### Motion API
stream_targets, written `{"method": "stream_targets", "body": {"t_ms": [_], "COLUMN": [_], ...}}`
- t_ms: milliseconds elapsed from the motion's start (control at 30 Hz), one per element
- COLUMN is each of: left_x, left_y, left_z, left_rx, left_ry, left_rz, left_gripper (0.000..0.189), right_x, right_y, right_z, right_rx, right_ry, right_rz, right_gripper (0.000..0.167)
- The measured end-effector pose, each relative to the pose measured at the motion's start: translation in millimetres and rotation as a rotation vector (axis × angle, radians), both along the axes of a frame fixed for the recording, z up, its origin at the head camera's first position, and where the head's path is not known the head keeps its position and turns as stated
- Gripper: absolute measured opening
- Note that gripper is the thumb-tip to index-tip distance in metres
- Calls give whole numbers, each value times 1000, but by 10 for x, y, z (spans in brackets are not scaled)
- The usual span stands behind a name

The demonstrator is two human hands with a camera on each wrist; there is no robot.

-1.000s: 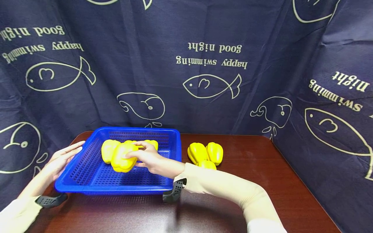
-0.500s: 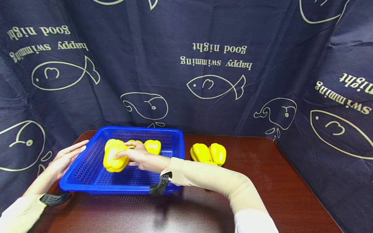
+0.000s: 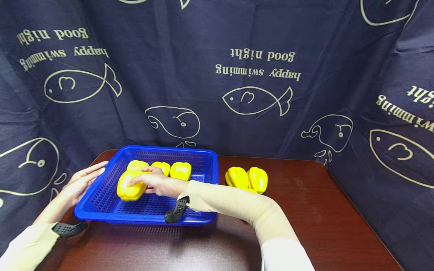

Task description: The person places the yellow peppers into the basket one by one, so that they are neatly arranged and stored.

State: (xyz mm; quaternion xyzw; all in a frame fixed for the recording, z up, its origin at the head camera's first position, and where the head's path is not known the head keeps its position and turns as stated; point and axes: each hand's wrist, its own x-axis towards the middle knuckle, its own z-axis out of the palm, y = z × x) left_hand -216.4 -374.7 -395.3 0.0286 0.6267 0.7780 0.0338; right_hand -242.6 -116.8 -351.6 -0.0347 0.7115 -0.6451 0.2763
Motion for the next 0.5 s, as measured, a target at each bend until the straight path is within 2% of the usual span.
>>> {"method": "stream_targets", "body": {"t_ms": [267,500], "left_x": [0,-4], "left_y": [-10,-4], "left_z": [1,-5], "left_rx": [7,11], "left_ry": [0,7], "left_rz": [1,0], "left_gripper": [31,31], "right_x": [-4,3], "right_y": [-56,-116], "right_z": [-84,-73], "right_rx": [-15,52], "right_ry": [17,31], "right_rz": [99,138], "right_gripper": [45,47]}}
